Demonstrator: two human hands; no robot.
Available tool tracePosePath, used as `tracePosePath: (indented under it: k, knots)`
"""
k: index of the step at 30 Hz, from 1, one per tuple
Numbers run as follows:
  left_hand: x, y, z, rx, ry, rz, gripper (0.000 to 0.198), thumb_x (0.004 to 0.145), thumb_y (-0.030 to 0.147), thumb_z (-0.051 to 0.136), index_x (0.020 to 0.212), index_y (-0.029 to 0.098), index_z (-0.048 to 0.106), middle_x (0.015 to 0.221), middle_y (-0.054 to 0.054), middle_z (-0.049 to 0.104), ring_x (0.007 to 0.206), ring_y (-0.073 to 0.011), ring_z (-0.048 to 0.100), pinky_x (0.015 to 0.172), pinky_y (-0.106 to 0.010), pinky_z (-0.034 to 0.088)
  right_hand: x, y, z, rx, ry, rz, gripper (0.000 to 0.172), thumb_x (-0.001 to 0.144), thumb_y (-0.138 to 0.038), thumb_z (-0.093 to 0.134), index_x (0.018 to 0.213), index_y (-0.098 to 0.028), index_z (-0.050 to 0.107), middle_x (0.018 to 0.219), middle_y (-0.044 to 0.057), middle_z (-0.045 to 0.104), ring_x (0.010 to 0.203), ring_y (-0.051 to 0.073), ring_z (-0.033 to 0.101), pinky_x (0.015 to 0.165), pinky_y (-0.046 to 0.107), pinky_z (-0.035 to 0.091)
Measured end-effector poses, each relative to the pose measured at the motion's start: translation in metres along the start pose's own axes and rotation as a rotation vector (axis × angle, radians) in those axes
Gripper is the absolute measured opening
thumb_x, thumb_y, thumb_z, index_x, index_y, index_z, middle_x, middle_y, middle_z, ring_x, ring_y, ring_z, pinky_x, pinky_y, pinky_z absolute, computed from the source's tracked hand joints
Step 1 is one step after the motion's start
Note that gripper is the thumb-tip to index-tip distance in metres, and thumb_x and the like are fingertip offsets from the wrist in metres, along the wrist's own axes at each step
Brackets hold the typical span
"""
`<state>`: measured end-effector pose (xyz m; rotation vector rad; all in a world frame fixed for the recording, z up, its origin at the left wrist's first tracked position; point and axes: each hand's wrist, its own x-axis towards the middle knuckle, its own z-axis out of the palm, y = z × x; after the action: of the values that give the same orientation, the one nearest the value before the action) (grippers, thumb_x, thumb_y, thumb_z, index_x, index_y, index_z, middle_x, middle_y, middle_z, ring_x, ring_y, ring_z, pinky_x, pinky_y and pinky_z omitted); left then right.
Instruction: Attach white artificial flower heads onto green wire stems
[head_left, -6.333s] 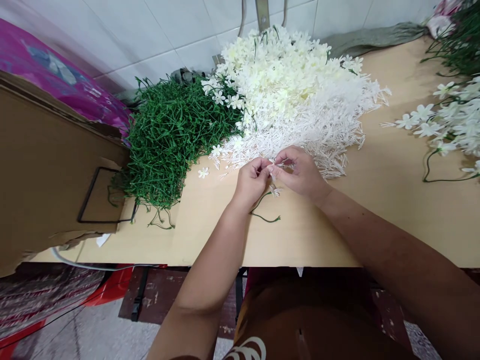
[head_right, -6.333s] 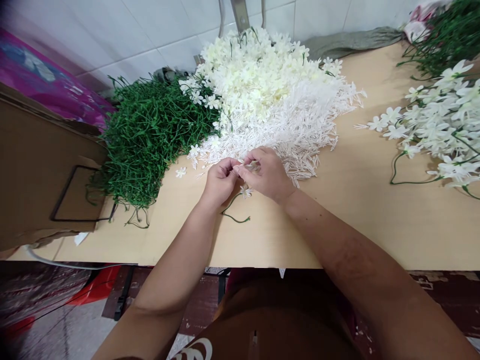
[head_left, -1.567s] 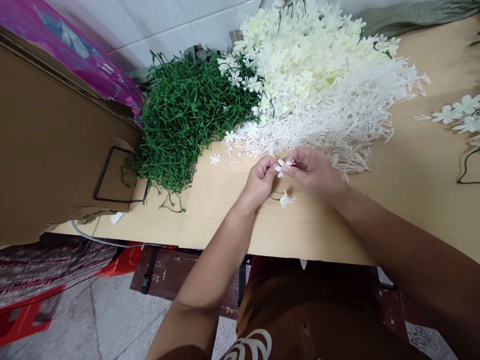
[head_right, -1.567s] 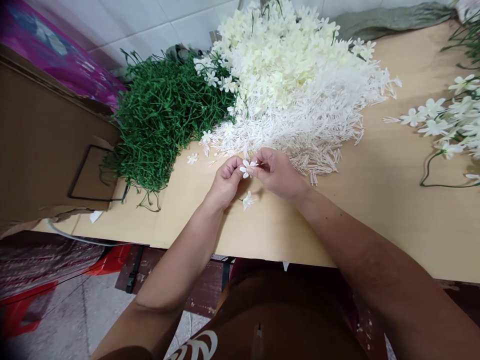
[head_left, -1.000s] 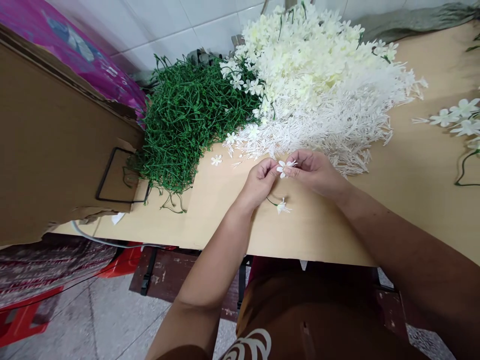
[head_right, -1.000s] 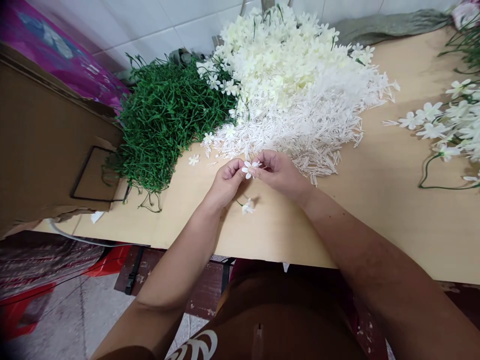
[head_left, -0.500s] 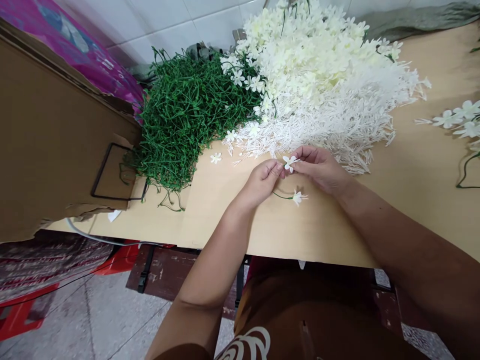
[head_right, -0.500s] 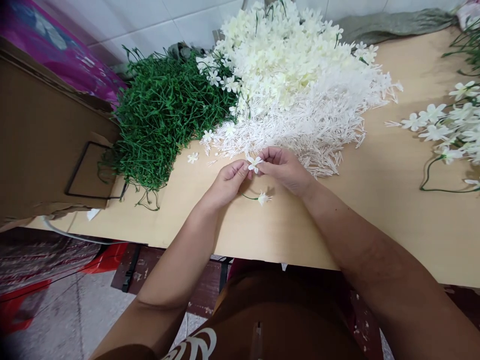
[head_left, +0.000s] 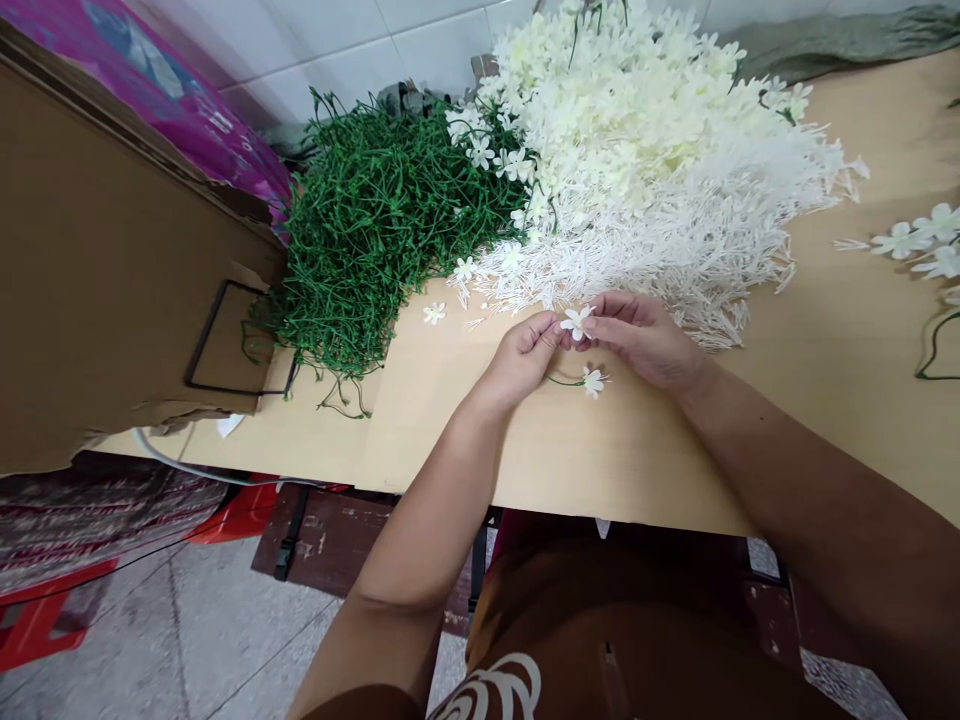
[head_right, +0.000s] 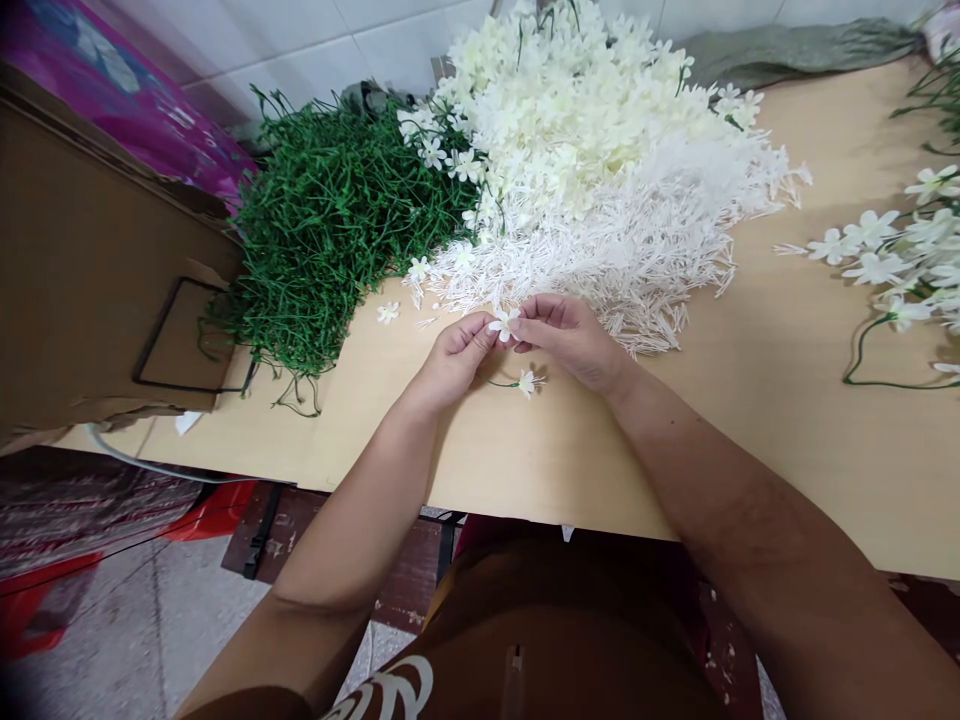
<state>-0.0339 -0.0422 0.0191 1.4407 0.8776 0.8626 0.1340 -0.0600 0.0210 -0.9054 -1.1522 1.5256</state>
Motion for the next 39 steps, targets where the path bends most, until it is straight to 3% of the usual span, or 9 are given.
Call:
tracePosePath:
  k: [10,18,21,25,32,39]
  knots:
    - [0.002,0.000,-0.001,-0.030,0.013,-0.018,0.057,0.066,0.075,0.067,0.063,0.020,0.055,0.057,0.001,0.044,0.067,-0.0151,0.050,0.059,-0.027,0.038,0.003,0.004,0.003,-0.028,0.086,-0.046,0.043,0.054,-0.049,0.089,0.067,-0.020,0.060,0.065,-0.004,0.060,0.061,0.010,0.057,0.064,0.027,0.055]
    - [0.004,-0.001,0.000,-0.075,0.107,-0.043,0.055,0.068,0.073,0.067,0.062,0.019,0.055,0.053,0.002,0.041,0.060,-0.0125,0.046,0.054,-0.026,0.037,0.004,0.007,0.002,0.067,0.112,-0.042,0.045,0.053,-0.047,0.091,0.074,-0.022,0.060,0.068,-0.004,0.061,0.063,0.010,0.059,0.063,0.027,0.055]
    - [0.004,-0.001,0.002,-0.111,0.141,-0.058,0.051,0.071,0.067,0.069,0.064,0.019,0.056,0.053,0.002,0.043,0.061,-0.0120,0.049,0.055,-0.025,0.038,0.004,0.008,0.002,0.053,0.115,-0.044,0.041,0.056,-0.042,0.089,0.074,-0.022,0.058,0.070,-0.004,0.062,0.063,0.011,0.060,0.062,0.027,0.054]
    - [0.004,0.001,0.006,-0.213,0.142,-0.024,0.047,0.061,0.057,0.083,0.072,0.018,0.059,0.061,0.004,0.052,0.063,-0.0098,0.053,0.059,-0.022,0.041,0.005,0.012,0.002,-0.027,0.119,-0.091,0.034,0.065,-0.037,0.084,0.072,-0.022,0.054,0.066,-0.003,0.060,0.060,0.011,0.059,0.054,0.025,0.047]
    - [0.004,0.005,0.008,-0.179,0.180,-0.103,0.048,0.056,0.049,0.088,0.076,0.018,0.058,0.055,0.008,0.046,0.048,-0.0040,0.036,0.048,-0.020,0.030,0.005,0.015,0.005,-0.193,0.190,-0.166,0.030,0.065,-0.034,0.084,0.072,-0.021,0.058,0.064,-0.004,0.057,0.054,0.009,0.048,0.050,0.025,0.039]
    - [0.008,0.001,0.008,-0.127,0.227,-0.097,0.029,0.071,0.029,0.082,0.074,0.018,0.056,0.052,0.008,0.043,0.047,-0.0050,0.035,0.050,-0.021,0.029,0.004,0.013,0.005,-0.188,0.160,-0.126,0.028,0.070,-0.038,0.080,0.078,-0.020,0.061,0.069,-0.002,0.059,0.061,0.010,0.052,0.055,0.025,0.043]
